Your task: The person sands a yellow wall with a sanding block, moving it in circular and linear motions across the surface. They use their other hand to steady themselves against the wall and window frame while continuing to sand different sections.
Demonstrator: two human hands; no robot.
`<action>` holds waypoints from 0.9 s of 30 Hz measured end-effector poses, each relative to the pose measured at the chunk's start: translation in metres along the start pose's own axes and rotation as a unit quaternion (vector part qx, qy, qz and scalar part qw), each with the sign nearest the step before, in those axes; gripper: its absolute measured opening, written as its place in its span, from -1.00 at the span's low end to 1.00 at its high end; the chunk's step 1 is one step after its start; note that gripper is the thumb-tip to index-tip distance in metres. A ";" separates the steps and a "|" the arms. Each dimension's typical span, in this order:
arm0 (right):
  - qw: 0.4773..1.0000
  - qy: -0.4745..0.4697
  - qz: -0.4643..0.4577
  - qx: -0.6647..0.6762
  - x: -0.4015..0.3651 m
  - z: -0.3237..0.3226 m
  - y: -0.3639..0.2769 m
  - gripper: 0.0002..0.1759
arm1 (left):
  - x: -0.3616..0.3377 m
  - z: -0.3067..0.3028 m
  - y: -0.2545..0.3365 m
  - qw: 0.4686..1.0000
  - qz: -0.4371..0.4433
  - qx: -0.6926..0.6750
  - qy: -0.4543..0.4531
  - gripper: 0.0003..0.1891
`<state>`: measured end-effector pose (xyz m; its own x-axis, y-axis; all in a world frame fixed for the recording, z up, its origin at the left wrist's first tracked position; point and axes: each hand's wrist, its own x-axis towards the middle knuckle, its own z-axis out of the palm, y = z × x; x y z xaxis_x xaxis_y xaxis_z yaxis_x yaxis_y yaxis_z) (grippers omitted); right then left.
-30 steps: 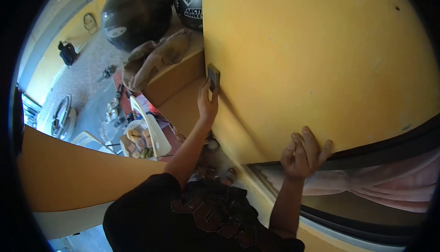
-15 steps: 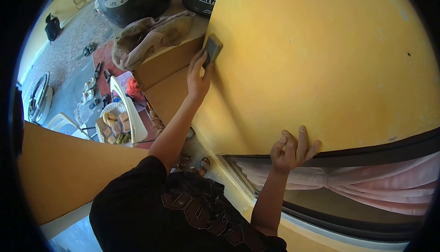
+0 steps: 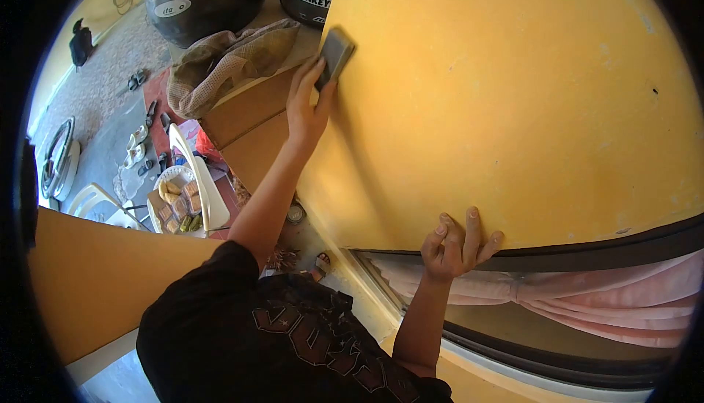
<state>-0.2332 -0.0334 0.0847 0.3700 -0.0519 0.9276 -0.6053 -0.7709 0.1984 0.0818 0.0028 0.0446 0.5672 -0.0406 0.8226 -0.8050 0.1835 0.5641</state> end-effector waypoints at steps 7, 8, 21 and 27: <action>1.000 -0.012 0.001 0.005 -0.006 0.000 0.003 -0.65 | 0.006 0.001 -0.006 0.998 -0.058 -0.004 -0.009 -0.60; 1.000 -0.015 0.003 0.007 -0.007 0.000 0.004 -0.65 | -0.011 -0.001 -0.012 0.999 -0.045 0.014 -0.003 -0.59; 1.000 -0.017 -0.010 0.005 -0.007 -0.002 0.004 -0.63 | -0.084 0.000 0.037 0.995 -0.007 -0.035 -0.090 -0.47; 1.000 0.004 -0.007 0.002 -0.006 0.002 0.005 -0.60 | -0.103 0.000 0.004 0.994 -0.101 -0.013 -0.046 -0.53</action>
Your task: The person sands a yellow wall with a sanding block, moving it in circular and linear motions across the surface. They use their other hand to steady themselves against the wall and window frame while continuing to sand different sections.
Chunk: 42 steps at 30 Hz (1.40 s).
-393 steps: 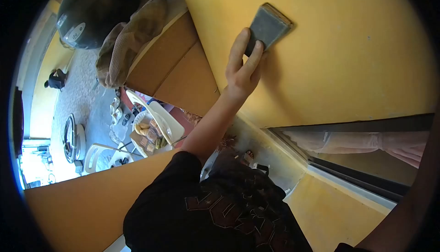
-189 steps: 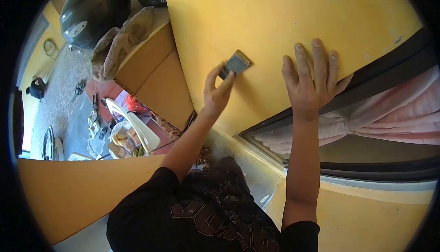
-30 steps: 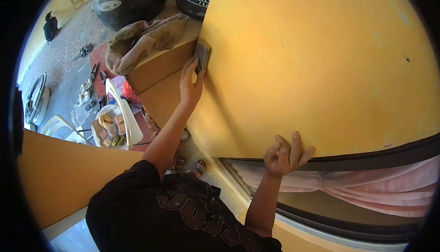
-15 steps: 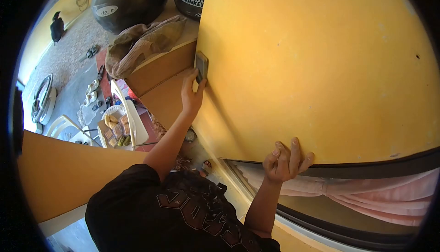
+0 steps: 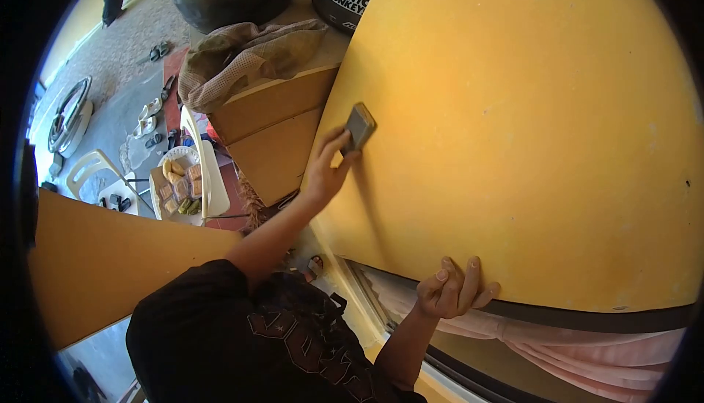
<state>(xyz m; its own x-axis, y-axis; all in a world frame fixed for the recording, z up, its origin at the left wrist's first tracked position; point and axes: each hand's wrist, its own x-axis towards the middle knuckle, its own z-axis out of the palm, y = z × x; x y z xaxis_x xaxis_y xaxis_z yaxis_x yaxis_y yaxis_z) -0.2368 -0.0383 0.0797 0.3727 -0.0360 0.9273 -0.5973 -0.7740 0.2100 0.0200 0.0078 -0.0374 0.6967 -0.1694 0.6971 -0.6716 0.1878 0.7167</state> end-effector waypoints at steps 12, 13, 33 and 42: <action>1.000 -0.011 0.015 -0.003 0.005 -0.003 -0.004 -0.59 | 0.006 -0.013 0.011 0.995 0.073 0.007 -0.073 -0.50; 1.000 -0.022 0.009 -0.012 0.004 -0.005 -0.005 -0.60 | 0.021 -0.010 0.013 0.991 0.116 -0.009 -0.066 -0.49; 1.000 0.012 0.008 0.028 0.003 -0.001 -0.004 -0.61 | -0.018 -0.016 -0.034 0.999 -0.014 0.025 -0.025 -0.63; 1.000 0.012 0.001 0.026 -0.001 -0.002 -0.002 -0.62 | 0.055 -0.009 -0.005 0.998 0.057 0.028 0.001 -0.64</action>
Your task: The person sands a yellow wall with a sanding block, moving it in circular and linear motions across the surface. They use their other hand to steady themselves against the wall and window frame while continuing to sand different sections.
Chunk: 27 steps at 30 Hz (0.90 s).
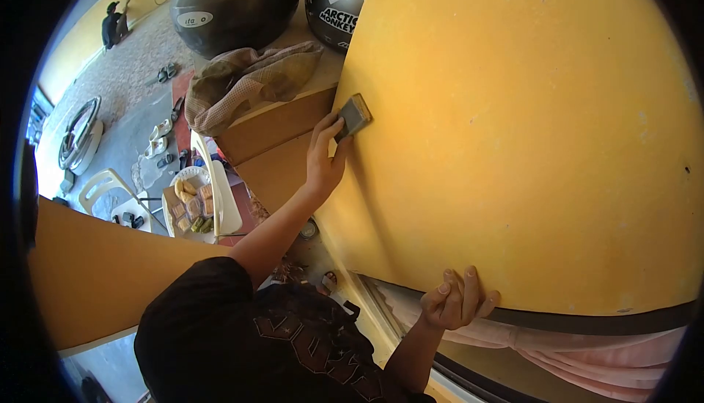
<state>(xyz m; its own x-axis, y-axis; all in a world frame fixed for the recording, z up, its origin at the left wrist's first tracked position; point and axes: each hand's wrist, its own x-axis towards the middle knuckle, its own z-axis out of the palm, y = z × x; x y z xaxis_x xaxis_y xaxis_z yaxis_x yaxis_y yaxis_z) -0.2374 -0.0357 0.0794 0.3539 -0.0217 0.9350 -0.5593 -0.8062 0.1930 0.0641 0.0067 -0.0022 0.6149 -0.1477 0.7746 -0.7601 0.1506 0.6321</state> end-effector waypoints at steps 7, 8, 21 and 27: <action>1.000 -0.016 0.012 0.018 -0.003 0.000 0.001 -0.62 | 0.060 0.003 0.015 0.997 0.058 0.017 0.054 -0.63; 1.000 -0.003 0.014 0.013 0.001 0.001 -0.002 -0.60 | 0.070 0.000 0.023 0.997 0.059 0.000 0.048 -0.63; 0.999 -0.012 -0.007 0.050 0.007 -0.001 0.000 -0.62 | 0.090 0.002 0.025 0.997 0.053 -0.002 0.063 -0.60; 0.997 -0.018 0.004 0.081 -0.001 -0.001 0.004 -0.64 | 0.073 0.002 0.038 0.996 0.066 -0.007 0.055 -0.62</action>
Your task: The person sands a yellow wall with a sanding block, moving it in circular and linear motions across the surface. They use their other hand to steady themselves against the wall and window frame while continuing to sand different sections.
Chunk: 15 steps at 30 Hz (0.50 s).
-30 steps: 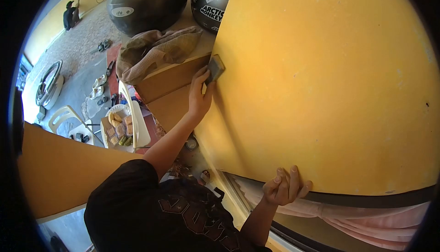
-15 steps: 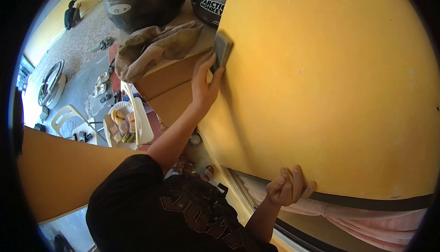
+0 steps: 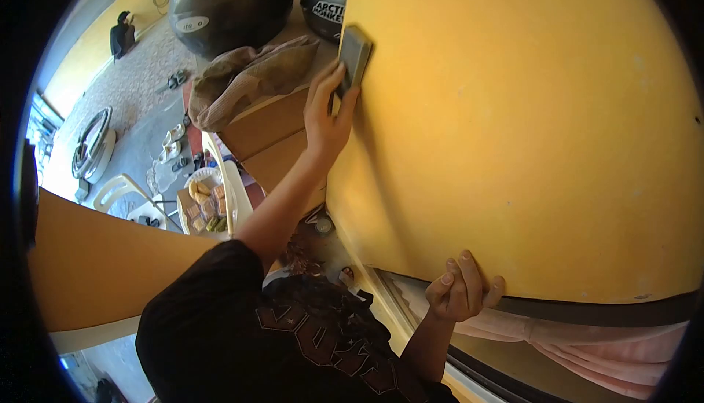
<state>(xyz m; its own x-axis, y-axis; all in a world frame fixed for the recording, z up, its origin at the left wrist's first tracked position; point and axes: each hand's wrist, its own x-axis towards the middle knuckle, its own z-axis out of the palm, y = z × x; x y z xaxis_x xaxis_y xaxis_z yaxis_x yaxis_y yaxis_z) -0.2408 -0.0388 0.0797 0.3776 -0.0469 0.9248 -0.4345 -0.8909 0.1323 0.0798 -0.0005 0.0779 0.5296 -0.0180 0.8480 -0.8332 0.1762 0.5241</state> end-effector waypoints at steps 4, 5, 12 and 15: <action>0.999 -0.034 0.002 -0.005 0.005 -0.007 -0.003 -0.67 | 0.012 0.014 -0.014 0.997 0.056 -0.006 0.046 -0.65; 1.000 -0.017 0.002 0.001 0.005 -0.003 -0.002 -0.67 | 0.026 0.013 -0.009 0.997 0.056 0.001 0.049 -0.66; 1.000 0.006 0.000 -0.004 0.009 0.001 -0.003 -0.63 | -0.051 -0.008 -0.030 0.999 -0.009 0.012 -0.035 -0.60; 1.000 -0.004 -0.002 -0.016 0.010 0.000 -0.004 -0.62 | -0.101 -0.017 -0.029 0.996 -0.064 0.021 -0.062 -0.60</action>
<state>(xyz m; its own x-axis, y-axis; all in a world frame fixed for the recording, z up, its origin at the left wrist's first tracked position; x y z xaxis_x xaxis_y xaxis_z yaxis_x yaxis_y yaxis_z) -0.2353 -0.0359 0.0883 0.3856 -0.0459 0.9215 -0.4585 -0.8762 0.1482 0.0532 0.0127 -0.0245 0.6099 -0.1602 0.7761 -0.7677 0.1237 0.6288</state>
